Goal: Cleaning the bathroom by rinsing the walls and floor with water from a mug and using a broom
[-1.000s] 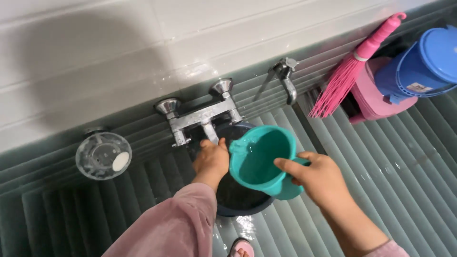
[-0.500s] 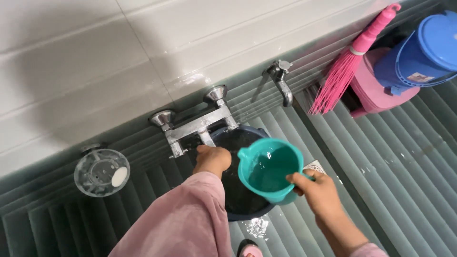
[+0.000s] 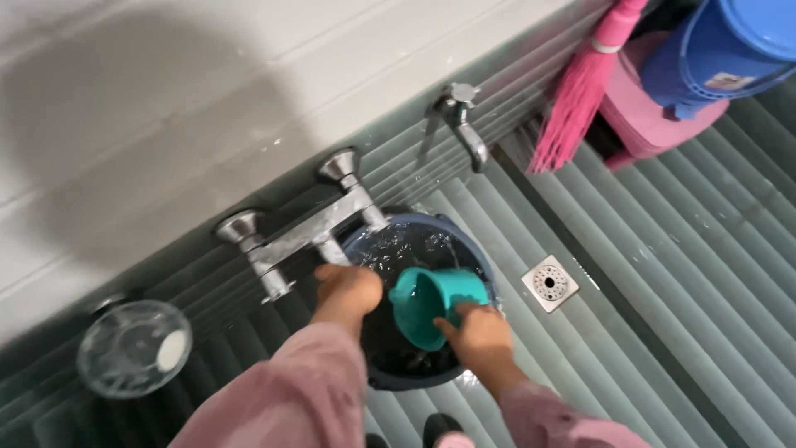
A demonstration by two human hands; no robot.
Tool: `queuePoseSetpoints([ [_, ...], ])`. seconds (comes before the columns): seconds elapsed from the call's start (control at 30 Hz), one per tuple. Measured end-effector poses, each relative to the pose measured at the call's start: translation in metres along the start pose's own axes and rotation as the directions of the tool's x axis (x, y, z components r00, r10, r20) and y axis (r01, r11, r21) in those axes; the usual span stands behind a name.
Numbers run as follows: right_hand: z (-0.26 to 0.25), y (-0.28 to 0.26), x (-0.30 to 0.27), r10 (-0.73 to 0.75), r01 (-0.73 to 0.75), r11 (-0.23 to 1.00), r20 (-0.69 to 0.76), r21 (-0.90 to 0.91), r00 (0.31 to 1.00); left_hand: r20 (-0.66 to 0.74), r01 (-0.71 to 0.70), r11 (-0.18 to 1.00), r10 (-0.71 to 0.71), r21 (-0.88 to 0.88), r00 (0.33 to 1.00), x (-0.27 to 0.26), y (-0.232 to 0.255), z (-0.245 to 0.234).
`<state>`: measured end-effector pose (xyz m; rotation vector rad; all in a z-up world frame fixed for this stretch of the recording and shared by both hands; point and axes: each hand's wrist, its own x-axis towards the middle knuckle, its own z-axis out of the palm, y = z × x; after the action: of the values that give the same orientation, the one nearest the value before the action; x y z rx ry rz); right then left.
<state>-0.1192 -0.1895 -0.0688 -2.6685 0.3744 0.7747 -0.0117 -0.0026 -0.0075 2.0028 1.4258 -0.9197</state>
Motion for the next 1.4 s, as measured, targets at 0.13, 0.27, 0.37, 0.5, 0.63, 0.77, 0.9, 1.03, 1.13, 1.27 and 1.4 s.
queuePoseSetpoints([
  [0.13,0.021,0.007,0.022,-0.102,0.109,0.974,0.047,-0.197,0.994,0.039,-0.066,0.998,0.066,0.011,0.997,-0.006,0.004,-0.005],
  [0.27,0.08,0.032,0.037,-0.266,0.225,0.909,-0.073,-0.352,0.961,0.025,-0.004,0.998,0.005,-0.056,1.0,0.0,0.008,0.001],
  [0.37,0.102,0.036,0.046,-0.204,0.171,0.942,-0.09,-0.288,0.975,0.026,-0.006,1.0,0.006,0.008,1.0,0.003,0.009,0.002],
  [0.5,0.118,0.038,0.059,-0.173,0.16,0.943,-0.017,-0.291,0.985,-0.007,-0.002,0.999,0.003,0.039,1.0,0.003,0.011,0.003],
  [0.63,0.141,0.049,0.082,0.026,-0.03,0.997,0.054,0.067,0.998,-0.013,0.051,0.994,-0.05,0.092,0.999,0.035,0.013,0.026],
  [0.77,0.253,0.105,0.146,0.016,-0.044,0.995,-0.294,-0.088,0.956,0.155,-0.21,0.936,0.172,0.282,0.973,-0.017,0.002,-0.015],
  [0.9,0.194,0.077,0.109,0.054,-0.05,0.998,-0.145,0.028,0.988,0.07,-0.117,0.971,0.104,0.208,0.992,0.004,0.007,0.003],
  [1.03,0.159,0.058,0.083,0.051,-0.053,0.999,-0.126,-0.008,0.991,-0.021,-0.02,0.985,0.024,0.172,0.999,0.022,0.011,0.016],
  [1.13,0.142,0.052,0.076,0.016,-0.023,0.999,-0.136,-0.044,0.991,-0.03,0.026,0.992,-0.022,0.123,0.999,0.021,0.013,0.017],
  [1.27,0.098,0.027,0.069,0.102,-0.092,0.991,0.111,-0.093,0.989,-0.004,0.014,0.994,-0.014,0.112,1.0,0.016,0.014,0.011],
  [1.4,0.061,0.007,0.05,0.167,-0.187,0.976,0.172,0.112,0.971,0.0,-0.007,0.988,0.007,0.154,1.0,0.015,0.012,0.012],
])
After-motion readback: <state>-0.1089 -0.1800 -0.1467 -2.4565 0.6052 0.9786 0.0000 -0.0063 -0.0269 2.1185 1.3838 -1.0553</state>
